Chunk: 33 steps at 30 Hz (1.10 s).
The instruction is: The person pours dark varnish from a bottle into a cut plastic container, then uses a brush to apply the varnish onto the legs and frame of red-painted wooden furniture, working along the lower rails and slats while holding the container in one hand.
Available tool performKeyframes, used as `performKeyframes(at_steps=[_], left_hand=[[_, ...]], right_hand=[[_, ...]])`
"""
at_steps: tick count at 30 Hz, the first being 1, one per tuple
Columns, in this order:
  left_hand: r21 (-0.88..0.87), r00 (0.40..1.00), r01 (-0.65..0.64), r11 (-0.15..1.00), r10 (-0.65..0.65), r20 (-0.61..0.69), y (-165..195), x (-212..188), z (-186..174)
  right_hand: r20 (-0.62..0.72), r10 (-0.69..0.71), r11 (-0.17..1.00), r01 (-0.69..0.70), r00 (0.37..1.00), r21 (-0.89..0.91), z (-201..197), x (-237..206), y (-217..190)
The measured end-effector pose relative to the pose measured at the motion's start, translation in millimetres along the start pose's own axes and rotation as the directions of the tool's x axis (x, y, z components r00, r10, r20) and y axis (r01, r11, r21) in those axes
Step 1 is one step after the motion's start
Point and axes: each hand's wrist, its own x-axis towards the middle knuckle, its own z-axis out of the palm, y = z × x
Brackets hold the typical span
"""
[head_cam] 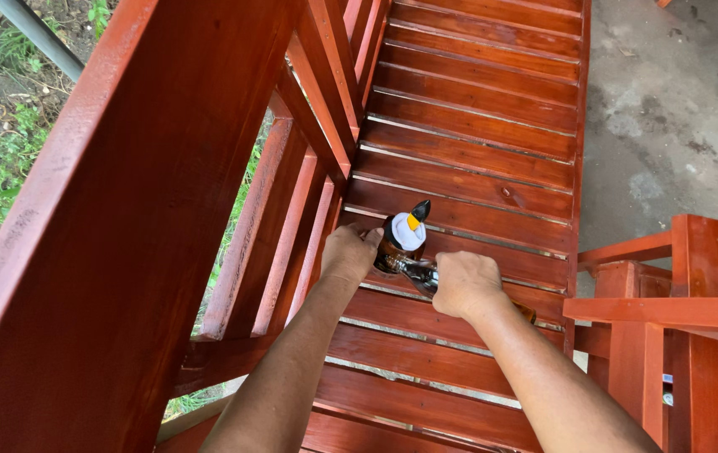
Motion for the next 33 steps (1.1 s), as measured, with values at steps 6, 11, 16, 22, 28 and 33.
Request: performKeyframes(at_steps=[6, 11, 16, 22, 28, 33], left_hand=[[-0.053, 0.998, -0.031, 0.998, 0.034, 0.061, -10, 12, 7], [-0.132, 0.981, -0.096, 0.987, 0.117, 0.157, -26, 27, 23], [-0.268, 0.937, -0.221, 0.938, 0.280, 0.209, -30, 33, 25], [-0.116, 0.963, -0.010, 0.993, 0.041, 0.265, -19, 26, 16], [-0.499, 0.911, -0.113, 0.859, 0.289, 0.293, -21, 26, 19], [-0.498, 0.858, -0.269, 0.824, 0.441, 0.265, -6, 14, 18]], right_hand=[[-0.082, 0.054, 0.994, -0.045, 0.995, 0.103, 19, 2, 10], [-0.145, 0.113, 0.960, -0.070, 0.983, 0.269, 41, 0, 15], [-0.209, 0.113, 0.941, -0.037, 0.971, 0.337, 54, 1, 16], [-0.393, 0.050, 0.955, 0.072, 0.918, 0.289, 61, 3, 15], [-0.360, 0.134, 0.918, 0.022, 0.923, 0.397, 55, 5, 19], [-0.329, 0.114, 0.847, 0.082, 0.937, 0.526, 49, 4, 20]])
